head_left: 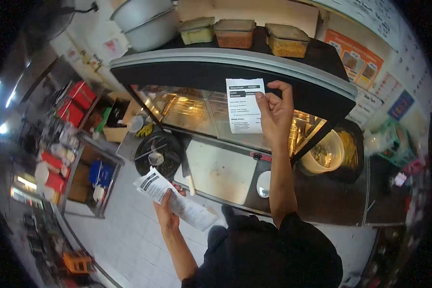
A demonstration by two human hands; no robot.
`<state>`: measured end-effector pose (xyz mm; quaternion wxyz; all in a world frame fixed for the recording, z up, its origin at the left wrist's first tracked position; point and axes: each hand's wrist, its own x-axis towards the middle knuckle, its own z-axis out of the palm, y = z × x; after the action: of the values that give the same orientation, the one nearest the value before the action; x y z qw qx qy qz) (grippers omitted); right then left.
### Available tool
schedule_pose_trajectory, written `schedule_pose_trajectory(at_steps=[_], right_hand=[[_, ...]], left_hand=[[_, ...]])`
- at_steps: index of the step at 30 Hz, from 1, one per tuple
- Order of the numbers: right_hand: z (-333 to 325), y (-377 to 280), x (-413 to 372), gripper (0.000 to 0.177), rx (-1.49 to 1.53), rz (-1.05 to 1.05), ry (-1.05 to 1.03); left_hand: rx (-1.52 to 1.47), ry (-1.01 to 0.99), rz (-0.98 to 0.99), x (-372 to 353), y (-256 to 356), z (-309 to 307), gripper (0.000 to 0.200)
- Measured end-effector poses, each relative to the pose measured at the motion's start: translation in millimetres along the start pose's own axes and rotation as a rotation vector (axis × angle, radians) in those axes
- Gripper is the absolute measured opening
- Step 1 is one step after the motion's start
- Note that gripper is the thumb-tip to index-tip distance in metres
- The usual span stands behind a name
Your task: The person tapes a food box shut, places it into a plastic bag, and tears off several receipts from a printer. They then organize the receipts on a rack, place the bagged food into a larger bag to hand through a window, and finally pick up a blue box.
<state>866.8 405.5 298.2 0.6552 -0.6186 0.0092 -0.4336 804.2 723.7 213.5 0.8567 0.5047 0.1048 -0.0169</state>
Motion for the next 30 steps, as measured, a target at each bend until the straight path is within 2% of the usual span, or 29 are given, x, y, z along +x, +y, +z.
schedule_pose_trajectory(at_steps=[2, 4, 5, 10, 14, 16, 18, 20, 22, 24, 26, 27, 28, 30], right_hand=[[19, 7, 6, 0.027, -0.058, 0.029, 0.032], [8, -9, -2, 0.026, -0.039, -0.023, -0.090], [19, -13, -3, 0.028, -0.048, 0.021, -0.076], [48, -9, -16, 0.033, -0.121, 0.000, 0.018], [97, -3, -1, 0.034, -0.213, -0.096, 0.024], [122, -2, 8, 0.035, -0.137, -0.122, 0.036], [117, 7, 18, 0.034, -0.176, -0.124, 0.095], [114, 25, 22, 0.033, -0.381, -0.021, 0.160], [117, 24, 24, 0.031, -0.391, -0.017, 0.225], [109, 13, 30, 0.031, -0.644, -0.006, 0.271], [107, 4, 34, 0.028, -0.705, -0.015, 0.285], [112, -6, 36, 0.028, -0.839, -0.048, 0.303], [115, -14, 38, 0.028, -0.970, -0.081, 0.317], [116, -17, 41, 0.027, -1.017, -0.151, 0.310]], left_hand=[[0.035, 0.009, -0.055, 37, 12, -20, 0.030], [-0.050, -0.040, -0.045, 47, 6, -32, 0.032], [-0.046, 0.003, -0.070, 63, 11, -35, 0.037], [-0.036, -0.151, -0.217, 133, 24, -61, 0.043], [-0.039, -0.298, -0.225, 193, 48, -74, 0.039], [0.007, -0.326, -0.246, 217, 51, -84, 0.039], [0.013, -0.368, -0.242, 212, 50, -79, 0.038], [0.025, -0.388, -0.288, 219, 51, -80, 0.037], [0.009, -0.420, -0.323, 230, 46, -88, 0.037], [-0.008, -0.445, -0.365, 232, 44, -92, 0.036], [0.008, -0.474, -0.405, 234, 44, -96, 0.035], [0.048, -0.387, -0.442, 231, 47, -92, 0.037], [0.046, -0.393, -0.452, 233, 44, -94, 0.037], [-0.007, -0.489, -0.461, 236, 36, -104, 0.037]])
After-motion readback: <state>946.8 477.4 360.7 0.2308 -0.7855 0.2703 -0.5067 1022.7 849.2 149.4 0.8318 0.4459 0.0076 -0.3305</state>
